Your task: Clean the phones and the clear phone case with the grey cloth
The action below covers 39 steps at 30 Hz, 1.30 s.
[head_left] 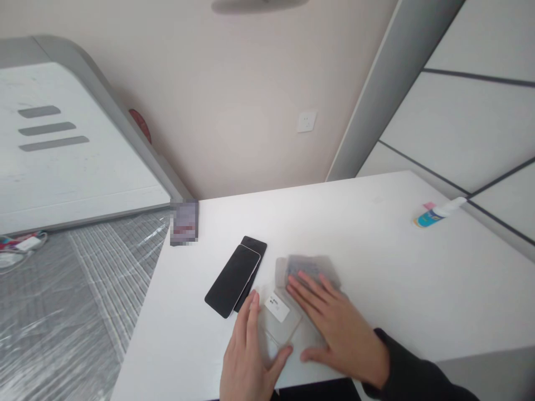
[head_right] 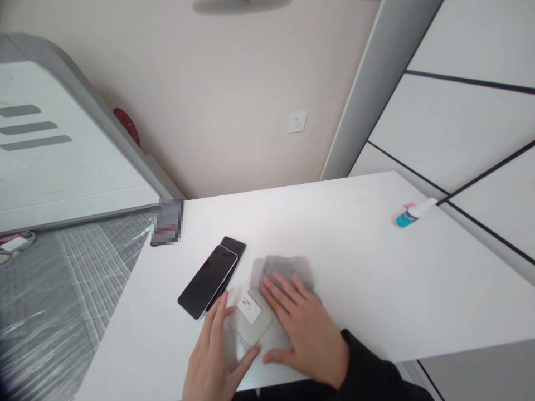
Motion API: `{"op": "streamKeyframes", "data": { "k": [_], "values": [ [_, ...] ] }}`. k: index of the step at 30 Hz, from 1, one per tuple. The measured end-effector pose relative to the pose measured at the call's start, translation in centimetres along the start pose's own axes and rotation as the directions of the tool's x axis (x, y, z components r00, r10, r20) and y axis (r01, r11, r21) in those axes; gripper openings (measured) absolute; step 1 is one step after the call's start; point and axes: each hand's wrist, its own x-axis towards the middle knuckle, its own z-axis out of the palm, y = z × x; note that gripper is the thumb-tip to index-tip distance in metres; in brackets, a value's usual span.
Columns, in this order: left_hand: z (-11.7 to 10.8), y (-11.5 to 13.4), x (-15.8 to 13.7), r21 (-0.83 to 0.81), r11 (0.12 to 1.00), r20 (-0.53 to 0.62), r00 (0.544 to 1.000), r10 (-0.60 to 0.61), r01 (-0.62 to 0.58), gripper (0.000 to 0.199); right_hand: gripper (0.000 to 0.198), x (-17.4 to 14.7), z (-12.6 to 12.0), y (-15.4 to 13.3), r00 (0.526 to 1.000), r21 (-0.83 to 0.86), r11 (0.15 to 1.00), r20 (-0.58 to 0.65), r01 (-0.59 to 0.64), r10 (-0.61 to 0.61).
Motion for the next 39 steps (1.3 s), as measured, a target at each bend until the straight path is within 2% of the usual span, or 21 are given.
{"op": "streamKeyframes", "data": {
  "k": [2,4,7,10,13,18,20,24,26,30,34,39],
  "values": [
    [0.2,-0.2,-0.1,-0.007,1.000,0.024,1.000,0.000,0.000,0.109,0.102,-0.2,-0.2,-0.7,0.996,0.088,0.993,0.042,0.076,-0.080],
    [0.3,-0.5,-0.3,-0.018,1.000,0.049,0.999,0.010,-0.009,0.113,0.086,-0.6,-0.5,-1.3,0.991,0.164,0.981,0.060,0.107,-0.118],
    [0.4,-0.8,-0.7,-0.042,0.999,0.049,0.999,0.022,-0.020,0.113,0.056,-1.2,-1.1,-1.3,0.996,0.190,0.978,-0.028,0.088,-0.085],
    [0.2,-1.0,-1.4,-0.028,1.000,-0.037,0.999,-0.005,0.004,0.100,0.042,-1.2,-1.0,-0.9,0.989,0.167,0.982,-0.136,0.089,-0.066],
    [-0.2,-1.1,-2.4,0.066,0.998,-0.091,0.996,-0.019,0.025,0.079,0.042,-0.4,-0.1,-1.1,0.991,0.128,0.990,-0.133,0.050,-0.033],
    [-0.7,-0.9,-3.2,0.222,0.975,-0.052,0.998,0.027,-0.015,0.053,0.065,0.8,1.2,-1.9,0.996,0.044,0.995,-0.033,-0.085,0.086],
    [-0.8,-0.6,-2.9,0.262,0.963,-0.047,0.996,0.071,-0.056,0.041,0.067,0.9,1.5,-1.9,0.995,0.032,0.995,-0.034,-0.098,0.099],
    [-0.8,0.2,-2.0,0.303,0.952,-0.085,0.993,0.077,-0.048,0.043,0.055,0.8,2.5,-1.4,0.993,0.025,0.998,-0.104,-0.054,0.056],
    [-0.6,0.4,-1.7,0.275,0.961,-0.084,0.995,0.045,-0.021,0.043,0.055,0.7,3.3,-1.2,0.988,0.005,0.999,-0.152,-0.040,0.040],
    [0.2,0.4,-1.5,0.078,0.994,-0.088,0.994,-0.068,0.075,0.036,0.055,0.5,4.4,-1.0,0.973,-0.028,0.998,-0.224,-0.060,0.052],
    [1.7,0.3,-1.4,-0.069,0.995,-0.095,0.992,-0.084,0.077,0.034,0.058,0.7,4.1,-1.6,0.963,-0.049,0.984,-0.219,-0.169,0.154],
    [3.6,1.4,-1.9,-0.210,0.972,-0.112,0.985,-0.132,0.106,0.029,0.061,0.7,3.1,-1.4,0.947,-0.077,0.976,-0.269,-0.205,0.178]
  ]
}}
